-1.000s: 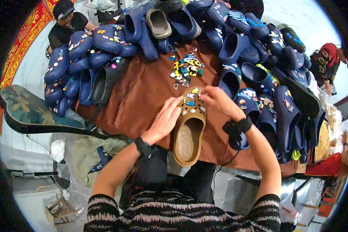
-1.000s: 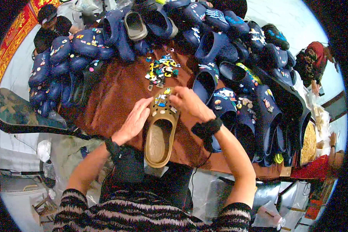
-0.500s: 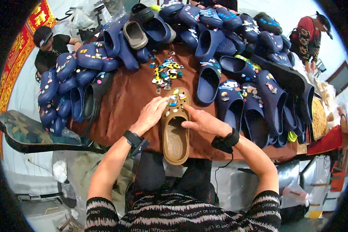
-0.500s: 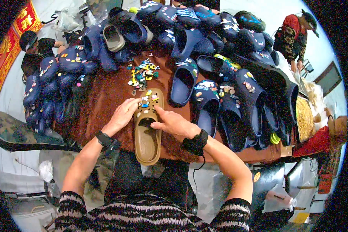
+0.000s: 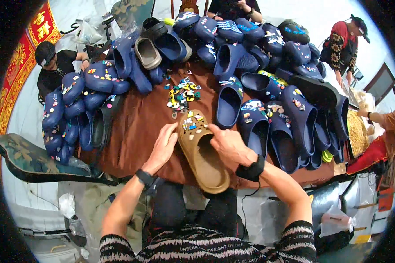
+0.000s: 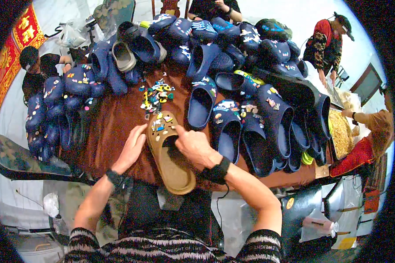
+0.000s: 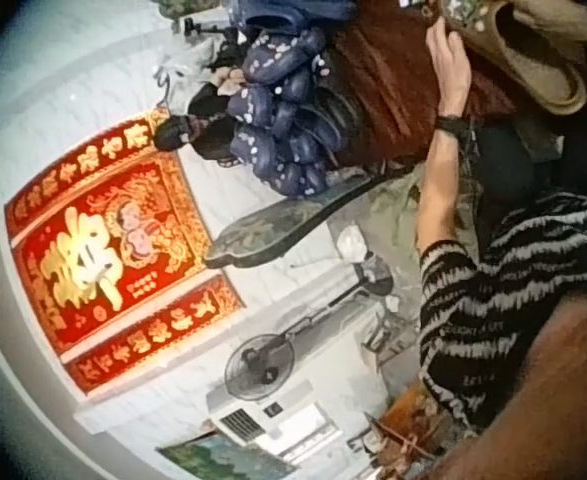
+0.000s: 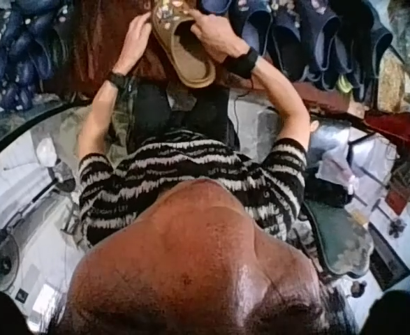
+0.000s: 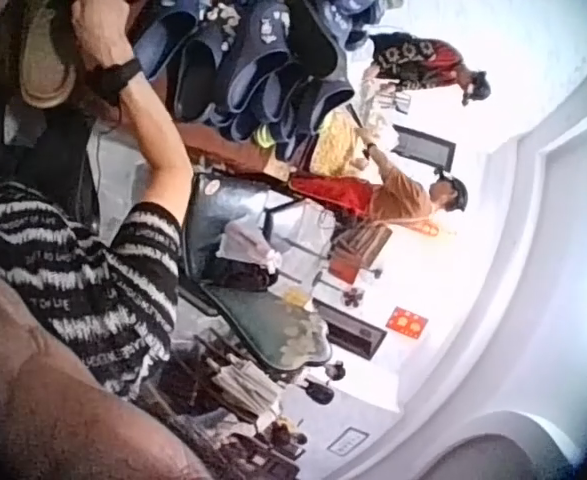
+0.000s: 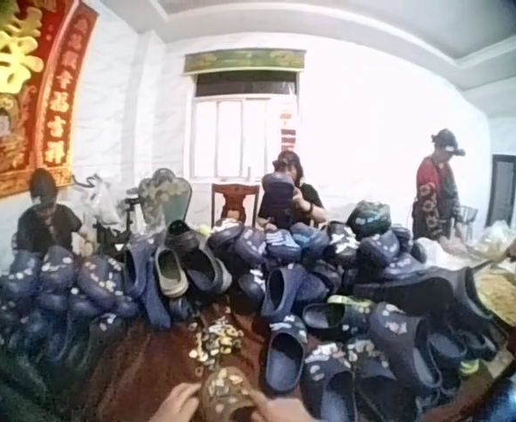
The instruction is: Manually inserting decorative charms into the holes of foam clogs.
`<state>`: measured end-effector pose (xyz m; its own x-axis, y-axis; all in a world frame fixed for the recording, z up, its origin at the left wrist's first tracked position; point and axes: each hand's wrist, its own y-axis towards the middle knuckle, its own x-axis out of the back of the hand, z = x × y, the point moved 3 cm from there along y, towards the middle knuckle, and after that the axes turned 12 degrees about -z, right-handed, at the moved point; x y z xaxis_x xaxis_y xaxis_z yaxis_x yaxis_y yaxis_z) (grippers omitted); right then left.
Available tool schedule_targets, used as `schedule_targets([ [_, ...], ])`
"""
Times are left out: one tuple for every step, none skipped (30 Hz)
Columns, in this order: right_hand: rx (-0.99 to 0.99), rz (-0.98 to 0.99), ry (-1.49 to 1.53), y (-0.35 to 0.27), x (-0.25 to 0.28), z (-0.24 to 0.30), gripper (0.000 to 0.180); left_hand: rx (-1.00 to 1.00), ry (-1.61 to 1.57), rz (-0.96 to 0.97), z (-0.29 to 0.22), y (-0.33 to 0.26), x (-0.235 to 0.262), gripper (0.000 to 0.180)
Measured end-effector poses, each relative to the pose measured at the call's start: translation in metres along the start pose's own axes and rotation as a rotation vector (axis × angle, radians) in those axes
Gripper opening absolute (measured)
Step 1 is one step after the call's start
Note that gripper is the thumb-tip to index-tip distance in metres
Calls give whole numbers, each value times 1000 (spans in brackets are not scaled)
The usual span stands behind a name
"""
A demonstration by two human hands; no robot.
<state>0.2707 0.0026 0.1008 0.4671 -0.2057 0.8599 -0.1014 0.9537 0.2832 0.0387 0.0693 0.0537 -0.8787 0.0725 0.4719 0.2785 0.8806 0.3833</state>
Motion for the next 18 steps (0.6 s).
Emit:
schedule_targets([
  [-25, -47, -19, -2, 13, -9, 37, -7, -7, 2, 3, -4, 1, 41],
  [10, -116, -28, -2, 27, -15, 37, 12, 28, -19, 8, -11, 8, 41],
  [52, -180, -30, 2, 39, -22, 38, 37, 70, -47, 15, -20, 17, 40],
  [28, -212, -55, 5, 54, -29, 37, 41, 73, -24, 25, -29, 20, 40],
  [4, -246, -86, 6, 75, -34, 36, 28, 87, -19, 27, -38, 19, 39],
  [-18, -284, -158, 11, 97, -32, 35, 34, 92, -18, 27, -46, 21, 38],
  [-49, -322, -244, 13, 116, -37, 34, 38, 82, -9, 26, -52, 16, 37],
  [-26, -366, -268, 21, 127, -54, 33, 1, 93, -25, 31, -58, 18, 34],
  [-12, -411, -309, 27, 143, -75, 32, -19, 90, -59, 35, -61, 14, 32],
  [-61, -424, -408, 37, 156, -90, 30, -25, 102, -81, 37, -63, 11, 31],
  [-120, -439, -523, 41, 175, -104, 29, -39, 97, -94, 37, -63, 4, 30],
  [-81, -468, -520, 52, 178, -120, 27, -61, 134, -129, 39, -66, 6, 27],
  [-50, -499, -534, 58, 186, -137, 25, -58, 143, -147, 42, -67, 5, 27],
  [-94, -430, -579, 62, 188, -160, 24, -73, 185, -141, 43, -68, 2, 26],
  [-143, -360, -631, 63, 188, -184, 23, -88, 221, -131, 43, -68, -4, 25],
  [-185, -345, -662, 63, 177, -201, 21, -107, 212, -162, 43, -69, -7, 23],
  [-249, -368, -650, 60, 173, -230, 19, -110, 206, -169, 41, -68, -12, 23],
  [-300, -343, -665, 62, 171, -230, 19, -95, 217, -155, 40, -69, -10, 23],
])
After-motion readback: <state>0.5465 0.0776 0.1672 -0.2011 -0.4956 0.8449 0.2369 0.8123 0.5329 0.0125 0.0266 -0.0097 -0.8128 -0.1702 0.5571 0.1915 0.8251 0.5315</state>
